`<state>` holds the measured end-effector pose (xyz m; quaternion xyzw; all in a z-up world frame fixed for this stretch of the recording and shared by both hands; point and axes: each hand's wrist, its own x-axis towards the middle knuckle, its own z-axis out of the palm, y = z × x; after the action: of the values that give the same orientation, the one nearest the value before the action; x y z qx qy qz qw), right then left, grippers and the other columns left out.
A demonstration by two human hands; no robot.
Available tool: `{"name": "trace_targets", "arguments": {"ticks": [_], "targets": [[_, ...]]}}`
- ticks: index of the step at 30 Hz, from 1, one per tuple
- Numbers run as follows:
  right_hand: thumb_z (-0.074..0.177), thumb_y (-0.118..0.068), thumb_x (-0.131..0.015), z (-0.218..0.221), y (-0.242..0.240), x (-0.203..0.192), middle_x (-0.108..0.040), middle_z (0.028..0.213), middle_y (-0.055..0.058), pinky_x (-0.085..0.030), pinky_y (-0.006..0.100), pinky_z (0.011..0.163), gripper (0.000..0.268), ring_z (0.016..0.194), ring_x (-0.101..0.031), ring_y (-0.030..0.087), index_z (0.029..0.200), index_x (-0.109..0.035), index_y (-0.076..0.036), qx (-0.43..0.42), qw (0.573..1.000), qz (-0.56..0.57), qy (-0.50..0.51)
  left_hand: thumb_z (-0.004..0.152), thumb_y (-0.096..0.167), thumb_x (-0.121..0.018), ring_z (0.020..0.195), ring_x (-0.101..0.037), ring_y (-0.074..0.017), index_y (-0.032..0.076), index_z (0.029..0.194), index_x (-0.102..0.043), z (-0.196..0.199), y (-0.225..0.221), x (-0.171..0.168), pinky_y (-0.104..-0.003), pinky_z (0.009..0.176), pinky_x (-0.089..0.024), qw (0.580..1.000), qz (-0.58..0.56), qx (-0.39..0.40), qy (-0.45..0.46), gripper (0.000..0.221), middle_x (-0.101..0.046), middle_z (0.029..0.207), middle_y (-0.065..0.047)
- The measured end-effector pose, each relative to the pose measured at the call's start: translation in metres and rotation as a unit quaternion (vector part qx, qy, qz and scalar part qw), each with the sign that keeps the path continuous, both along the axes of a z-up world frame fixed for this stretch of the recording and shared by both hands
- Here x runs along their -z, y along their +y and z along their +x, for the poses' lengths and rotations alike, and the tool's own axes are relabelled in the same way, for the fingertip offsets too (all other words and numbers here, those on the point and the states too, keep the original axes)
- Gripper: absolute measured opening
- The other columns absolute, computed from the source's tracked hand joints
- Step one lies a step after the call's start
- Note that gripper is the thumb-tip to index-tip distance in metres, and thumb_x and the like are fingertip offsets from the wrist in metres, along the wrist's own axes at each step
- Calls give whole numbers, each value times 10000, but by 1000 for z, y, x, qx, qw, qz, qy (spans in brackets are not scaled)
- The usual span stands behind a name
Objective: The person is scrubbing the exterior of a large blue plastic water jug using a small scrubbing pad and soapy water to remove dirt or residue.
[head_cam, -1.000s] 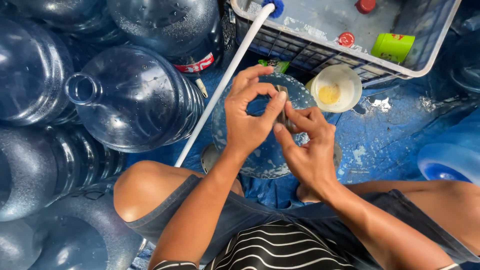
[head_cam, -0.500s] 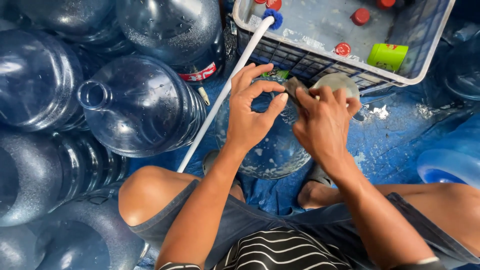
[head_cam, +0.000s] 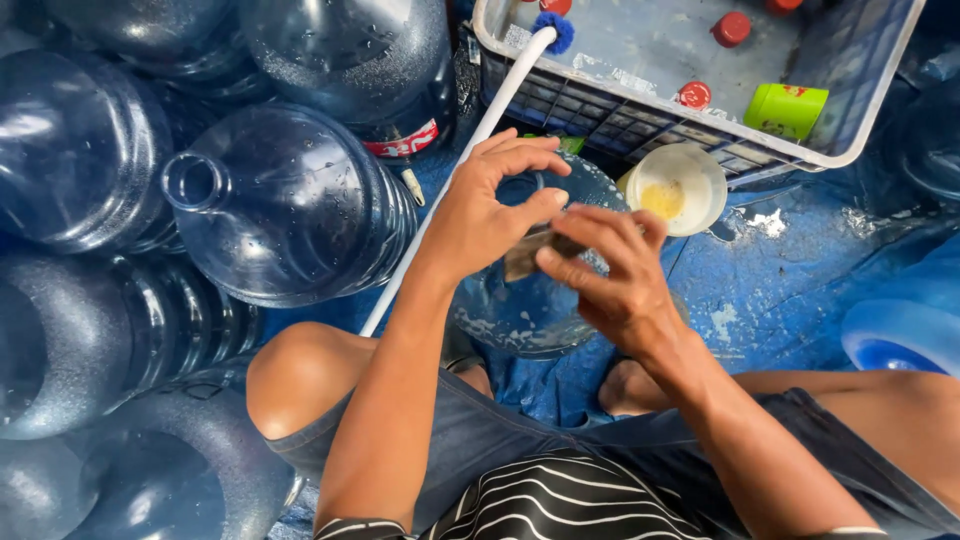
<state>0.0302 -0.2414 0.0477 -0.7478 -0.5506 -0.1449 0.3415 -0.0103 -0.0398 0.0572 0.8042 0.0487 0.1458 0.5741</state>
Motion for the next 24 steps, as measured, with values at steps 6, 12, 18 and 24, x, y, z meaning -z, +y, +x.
{"name": "trace_targets", "arguments": {"ticks": [6,12,18,24], "targets": [[790,130,-621,14,-23,-9,-687,1329,73,-281,510,999,568,1250,-622,308,1206,-754,-233,-46,994,-89,31,830,219,-790,1340,-550,-369,210,1040,-773,-8,4,-2,-541,1169,-365,998,-54,-3,13,211,-718,1261,-66],[697,91,-637,4,-38,-16,-652,1374,64,-288,500,981,662,1260,-592,303,1259,-744,-241,-8,991,-108,77,793,165,-793,1190,-653,-242,201,1030,-783,-5,-3,3,-401,1081,-466,994,-79,-66,-26,239,-742,1146,-35],[840,0,-682,-8,-58,23,-687,1265,99,-334,456,929,453,1065,-653,315,1233,-761,-210,110,990,-30,77,830,87,-807,900,-705,-149,80,1121,-727,0,-29,17,-297,859,-587,938,-129,-303,-104,301,-736,932,-87],[887,-10,-639,-46,-40,33,-686,1248,122,-347,409,860,446,977,-657,297,1271,-728,-220,157,984,68,41,757,58,-888,738,-688,-99,77,987,-713,11,-23,25,-249,735,-585,914,-123,-375,-96,289,-702,768,-49]]}}
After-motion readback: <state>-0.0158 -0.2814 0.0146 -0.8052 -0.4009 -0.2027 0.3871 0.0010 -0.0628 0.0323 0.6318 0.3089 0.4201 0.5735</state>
